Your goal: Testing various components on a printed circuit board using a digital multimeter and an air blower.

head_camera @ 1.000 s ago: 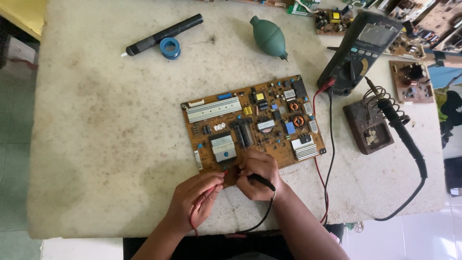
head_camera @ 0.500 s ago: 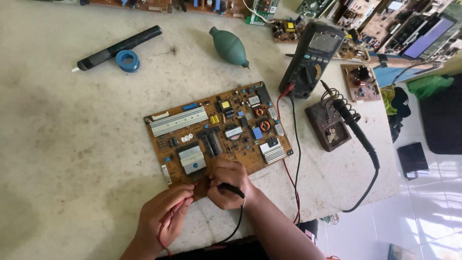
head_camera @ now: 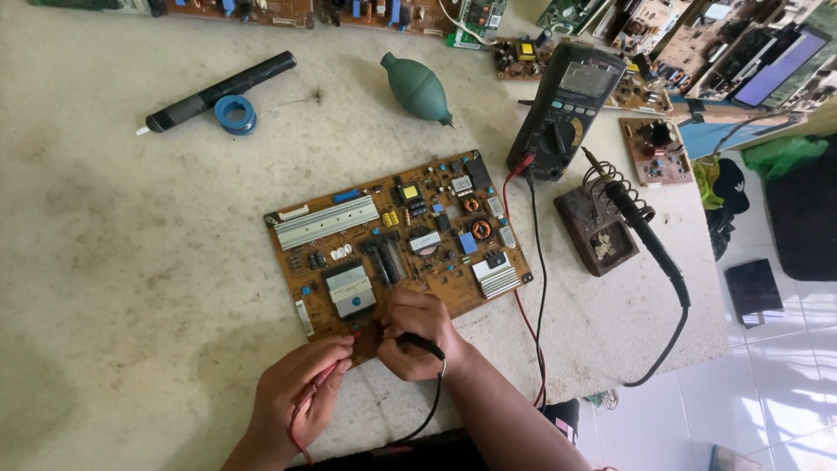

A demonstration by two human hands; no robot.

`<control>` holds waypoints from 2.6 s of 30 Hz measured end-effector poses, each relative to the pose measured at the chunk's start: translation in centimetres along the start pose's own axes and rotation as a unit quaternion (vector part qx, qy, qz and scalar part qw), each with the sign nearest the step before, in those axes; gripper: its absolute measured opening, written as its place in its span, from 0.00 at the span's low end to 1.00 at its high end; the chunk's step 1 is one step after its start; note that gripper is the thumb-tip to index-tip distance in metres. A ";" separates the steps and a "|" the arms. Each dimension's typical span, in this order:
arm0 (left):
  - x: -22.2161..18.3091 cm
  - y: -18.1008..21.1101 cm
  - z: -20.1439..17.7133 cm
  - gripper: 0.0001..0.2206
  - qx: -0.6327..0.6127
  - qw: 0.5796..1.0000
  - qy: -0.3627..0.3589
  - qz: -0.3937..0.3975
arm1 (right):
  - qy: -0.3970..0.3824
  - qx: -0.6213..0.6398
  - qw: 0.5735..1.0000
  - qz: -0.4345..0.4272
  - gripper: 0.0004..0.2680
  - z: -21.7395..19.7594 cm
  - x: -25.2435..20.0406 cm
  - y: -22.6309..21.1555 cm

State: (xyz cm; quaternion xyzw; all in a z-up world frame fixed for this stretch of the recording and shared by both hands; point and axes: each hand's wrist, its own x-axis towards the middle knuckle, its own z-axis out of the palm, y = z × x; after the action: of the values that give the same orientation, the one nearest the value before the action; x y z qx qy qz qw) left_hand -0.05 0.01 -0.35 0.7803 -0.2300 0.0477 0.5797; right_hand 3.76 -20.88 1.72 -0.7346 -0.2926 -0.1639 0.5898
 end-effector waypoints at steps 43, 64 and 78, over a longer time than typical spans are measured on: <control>0.5 0.3 -0.2 0.06 -0.015 0.999 0.005 0.044 | -0.005 0.007 1.000 -0.014 0.07 0.1 0.5 -0.4; 0.5 0.4 -0.4 0.05 -0.018 0.999 -0.012 0.032 | -0.012 -0.038 0.999 -0.035 0.06 0.4 -0.7 -0.2; 0.3 0.8 -0.3 0.06 -0.014 0.995 0.088 0.054 | -0.015 -0.053 0.998 -0.025 0.06 0.3 -0.6 -0.3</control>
State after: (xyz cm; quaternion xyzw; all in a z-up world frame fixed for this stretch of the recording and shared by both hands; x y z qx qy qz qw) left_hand -0.08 -0.01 0.51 0.7513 -0.2206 0.1439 0.6051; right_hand 3.09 -20.68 1.54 -0.7595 -0.3108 -0.1823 0.5415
